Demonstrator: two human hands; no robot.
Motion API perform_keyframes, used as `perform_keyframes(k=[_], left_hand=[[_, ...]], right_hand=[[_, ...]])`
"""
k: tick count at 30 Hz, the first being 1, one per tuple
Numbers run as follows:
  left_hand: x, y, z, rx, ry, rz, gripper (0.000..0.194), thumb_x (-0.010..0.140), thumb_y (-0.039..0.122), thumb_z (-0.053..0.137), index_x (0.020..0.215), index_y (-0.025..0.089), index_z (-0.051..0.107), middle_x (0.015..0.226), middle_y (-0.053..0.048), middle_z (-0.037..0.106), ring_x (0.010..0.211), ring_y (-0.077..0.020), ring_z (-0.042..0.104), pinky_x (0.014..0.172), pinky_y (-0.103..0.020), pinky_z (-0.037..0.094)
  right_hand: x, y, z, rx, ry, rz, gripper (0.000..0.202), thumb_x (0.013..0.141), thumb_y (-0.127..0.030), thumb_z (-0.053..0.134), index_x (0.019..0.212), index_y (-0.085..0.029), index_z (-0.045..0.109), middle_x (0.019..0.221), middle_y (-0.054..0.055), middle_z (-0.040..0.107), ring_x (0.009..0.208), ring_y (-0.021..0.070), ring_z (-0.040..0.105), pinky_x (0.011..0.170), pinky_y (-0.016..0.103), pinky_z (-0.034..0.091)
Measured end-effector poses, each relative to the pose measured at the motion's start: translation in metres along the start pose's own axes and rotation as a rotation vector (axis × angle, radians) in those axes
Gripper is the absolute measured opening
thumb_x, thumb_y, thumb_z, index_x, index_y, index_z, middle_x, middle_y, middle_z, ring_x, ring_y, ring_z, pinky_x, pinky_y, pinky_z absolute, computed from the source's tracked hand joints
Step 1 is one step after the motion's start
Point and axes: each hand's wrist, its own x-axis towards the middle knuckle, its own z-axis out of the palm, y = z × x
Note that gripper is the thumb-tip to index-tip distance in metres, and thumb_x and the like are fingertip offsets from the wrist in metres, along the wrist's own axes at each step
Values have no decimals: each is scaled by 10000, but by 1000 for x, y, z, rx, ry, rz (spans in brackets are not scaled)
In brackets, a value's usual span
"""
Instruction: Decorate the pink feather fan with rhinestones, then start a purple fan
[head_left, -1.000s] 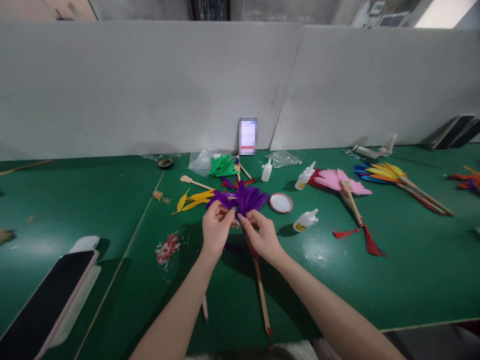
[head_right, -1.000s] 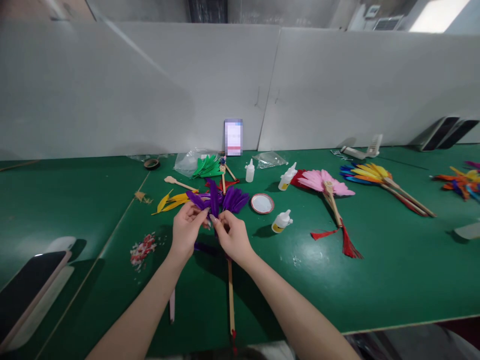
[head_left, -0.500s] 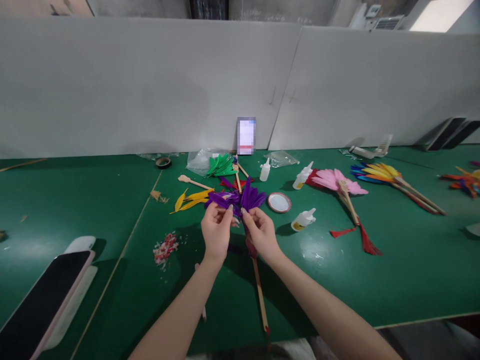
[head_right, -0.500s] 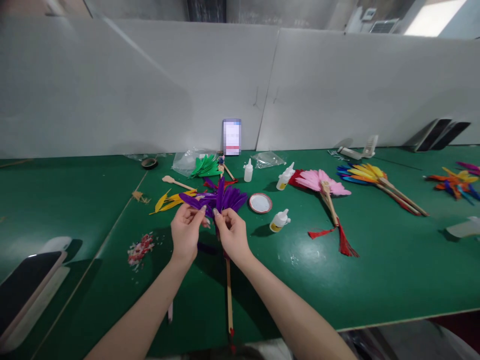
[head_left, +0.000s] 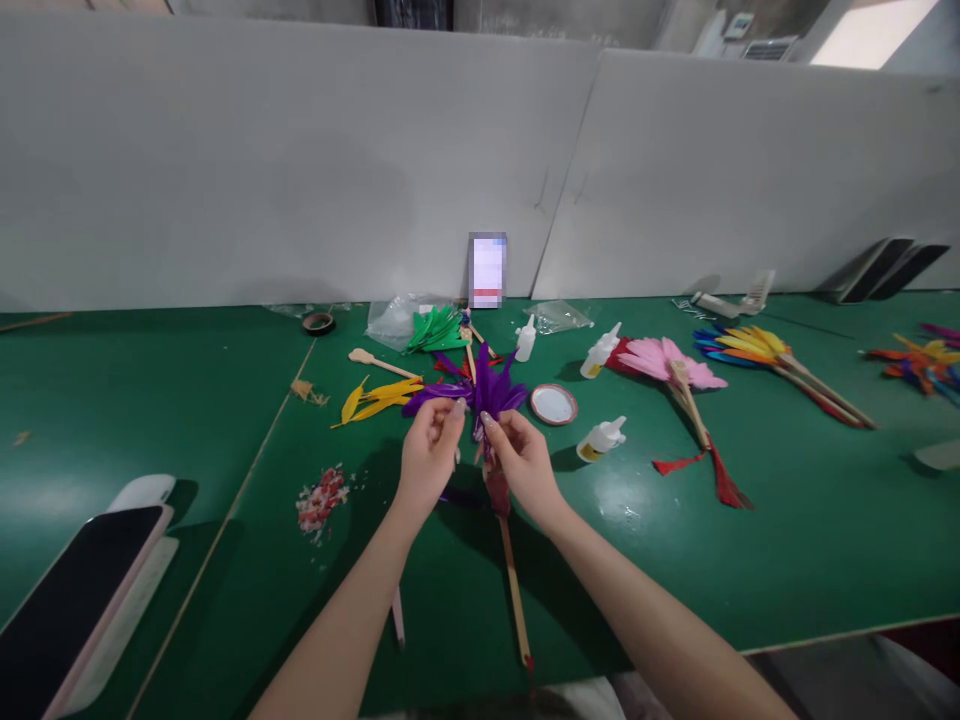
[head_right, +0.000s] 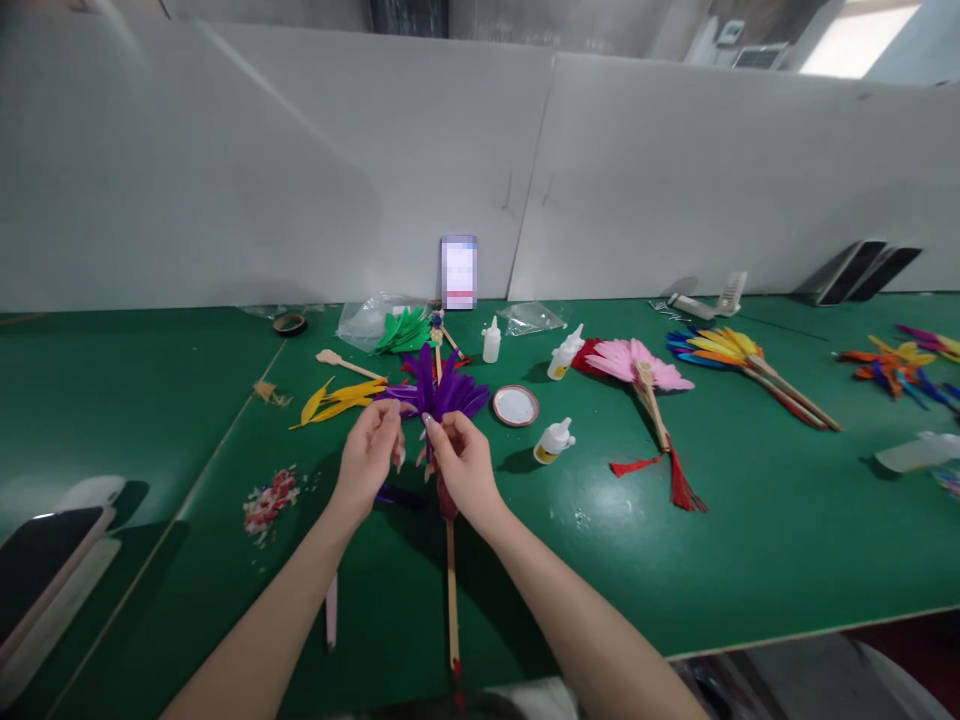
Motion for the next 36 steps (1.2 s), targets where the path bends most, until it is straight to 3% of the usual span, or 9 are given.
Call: perform_keyframes(k=[3, 7, 10, 14, 18, 23, 32, 36], left_hand=[[-4, -3, -1, 280, -84, 86, 372, 785, 524, 526, 676, 181, 428, 530, 67, 348, 469, -68, 342, 463, -204, 291], [-7, -4, -1, 444, -238, 192, 364, 832, 473, 485, 634, 179, 399, 523, 68, 307, 482, -75, 299, 488, -222, 255], [-8, -7, 2, 433, -310, 223, 348, 881, 434, 408, 648, 176, 427, 554, 51, 358, 518, -88, 352, 514, -227, 272], [-8, -11, 5, 414, -313, 250, 326, 900, 380, 381, 653, 176, 439, 610, 24, 450, 578, -106, 428, 557, -229, 310], [-8, -11, 3, 413, -274, 245, 322, 897, 359, 386, 635, 178, 428, 581, 32, 442, 554, -100, 419, 551, -225, 308], [-7, -7, 2, 341, -317, 190, 342, 879, 404, 417, 623, 179, 418, 559, 40, 446, 530, -93, 414, 530, -222, 305], [-5, 3, 1, 150, -343, 59, 350, 828, 381, 491, 556, 161, 495, 515, 39, 419, 497, -85, 366, 502, -227, 281], [-5, 5, -3, 121, -495, 13, 361, 818, 366, 521, 527, 153, 509, 514, 34, 417, 497, -78, 360, 499, -225, 275]], right_hand=[[1, -1, -2, -3, 2, -1, 314, 778, -435, 611, 678, -184, 449, 479, -79, 445, 403, 60, 424, 396, 173, 357], [2, -2, -5, 58, 80, 28, 310, 752, -424, 644, 666, -175, 481, 459, -90, 403, 389, 41, 351, 381, 165, 295], [2, -3, -6, 143, 110, 74, 305, 713, -427, 680, 678, -170, 518, 454, -98, 382, 375, 31, 303, 366, 166, 256], [3, -1, -5, 230, 36, 134, 307, 711, -446, 678, 702, -171, 544, 452, -88, 434, 363, 37, 359, 353, 158, 282], [4, -2, -6, 247, -1, 165, 313, 723, -458, 663, 742, -191, 500, 435, -90, 470, 331, 51, 405, 333, 155, 326], [4, -4, -6, 255, -24, 188, 359, 678, -431, 709, 804, -218, 449, 482, -101, 520, 334, 59, 452, 335, 154, 373], [9, -9, -11, 113, -54, 39, 393, 773, -547, 573, 658, -198, 433, 425, -89, 447, 324, 52, 390, 334, 168, 354], [12, -8, -17, -13, -53, 15, 440, 759, -557, 585, 568, -184, 448, 352, -81, 409, 279, 49, 350, 293, 175, 267]])
